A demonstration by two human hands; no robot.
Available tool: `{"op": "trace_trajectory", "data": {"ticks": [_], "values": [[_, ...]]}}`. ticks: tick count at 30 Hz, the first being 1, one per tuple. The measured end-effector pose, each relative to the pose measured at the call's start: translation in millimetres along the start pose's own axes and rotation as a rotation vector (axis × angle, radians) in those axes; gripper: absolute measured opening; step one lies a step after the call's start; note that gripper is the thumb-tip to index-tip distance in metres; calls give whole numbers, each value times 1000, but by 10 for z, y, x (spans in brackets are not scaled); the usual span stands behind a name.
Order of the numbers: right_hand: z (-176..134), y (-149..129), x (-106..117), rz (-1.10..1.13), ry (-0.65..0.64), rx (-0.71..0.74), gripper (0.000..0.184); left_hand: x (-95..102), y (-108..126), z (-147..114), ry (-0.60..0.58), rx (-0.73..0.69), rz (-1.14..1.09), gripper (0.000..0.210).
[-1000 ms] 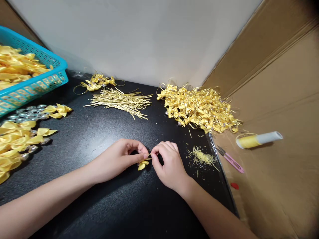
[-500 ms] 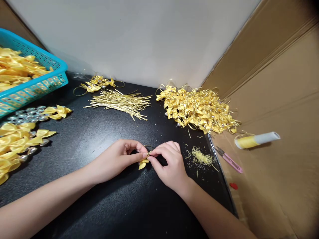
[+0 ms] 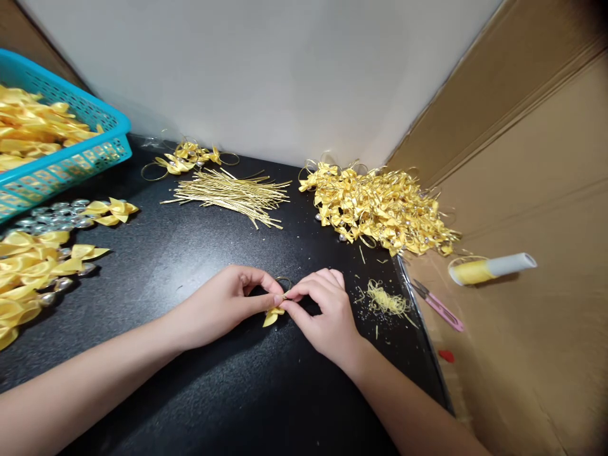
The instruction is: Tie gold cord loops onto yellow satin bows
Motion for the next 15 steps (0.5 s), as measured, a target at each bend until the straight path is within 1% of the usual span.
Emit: {"op": "trace_trajectory", "data": {"ticks": [6,12,15], "values": [[4,-7,5,-38,25,46,16,23,-27,21,-24,13,-13,27],[8,-22,17,-82,27,84,18,28,-47,24,-16,9,-27,25],[-3,-23,11,-100,37,111,17,31,-64,34,-6,-17,-21,25]]}}
Point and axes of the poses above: each hand's wrist, its own z-axis towards the middle knuckle, its own x-axis out of the back of the hand, y = z × x, the point moved 2 cm from there along z, towards the middle knuckle, and after that the axes turned 3 degrees about y, right-handed, at the moved point
